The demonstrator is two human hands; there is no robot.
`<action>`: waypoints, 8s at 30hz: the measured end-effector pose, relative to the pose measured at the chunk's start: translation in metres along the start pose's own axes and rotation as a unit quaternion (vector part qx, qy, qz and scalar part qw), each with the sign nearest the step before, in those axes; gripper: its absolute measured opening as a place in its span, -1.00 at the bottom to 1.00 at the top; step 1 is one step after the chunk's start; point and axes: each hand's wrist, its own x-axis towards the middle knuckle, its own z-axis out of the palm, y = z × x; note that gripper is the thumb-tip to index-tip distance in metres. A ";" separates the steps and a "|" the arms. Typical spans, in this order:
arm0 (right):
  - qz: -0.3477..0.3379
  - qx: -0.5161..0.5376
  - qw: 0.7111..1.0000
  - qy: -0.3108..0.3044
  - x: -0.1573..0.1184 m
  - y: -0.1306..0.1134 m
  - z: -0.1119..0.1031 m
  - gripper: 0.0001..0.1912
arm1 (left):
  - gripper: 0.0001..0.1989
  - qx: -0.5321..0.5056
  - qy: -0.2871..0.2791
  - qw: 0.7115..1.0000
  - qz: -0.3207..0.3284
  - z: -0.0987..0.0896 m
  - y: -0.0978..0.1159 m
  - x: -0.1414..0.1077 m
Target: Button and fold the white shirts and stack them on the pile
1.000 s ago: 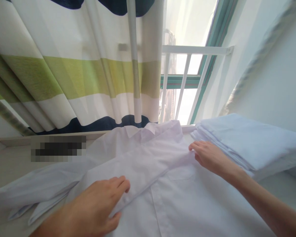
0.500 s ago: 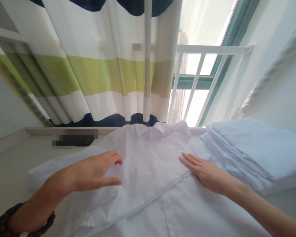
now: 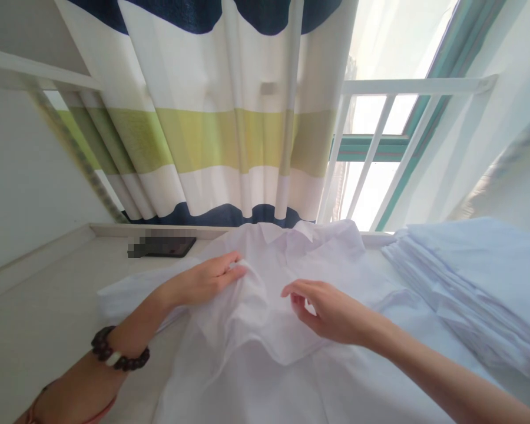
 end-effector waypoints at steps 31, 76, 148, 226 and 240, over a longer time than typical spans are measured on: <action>-0.072 0.032 0.959 0.271 -0.008 0.024 0.054 -0.52 | -0.44 -0.585 0.117 0.796 -0.104 0.092 -0.004 0.015; -0.033 0.070 0.981 0.178 0.000 0.024 0.052 -0.67 | -0.87 0.071 0.071 0.937 0.333 0.085 -0.008 0.004; 0.061 0.212 0.963 0.152 0.005 0.028 0.052 -0.93 | -0.82 -0.277 0.013 0.960 -0.026 0.095 0.000 0.003; 0.039 0.230 0.968 0.091 0.004 0.027 0.046 -0.93 | -0.80 -0.169 -0.017 0.985 0.015 0.088 -0.006 0.007; 0.055 0.237 0.966 0.089 0.003 0.027 0.051 -0.94 | -0.76 -0.146 -0.026 0.988 0.048 0.085 -0.005 0.005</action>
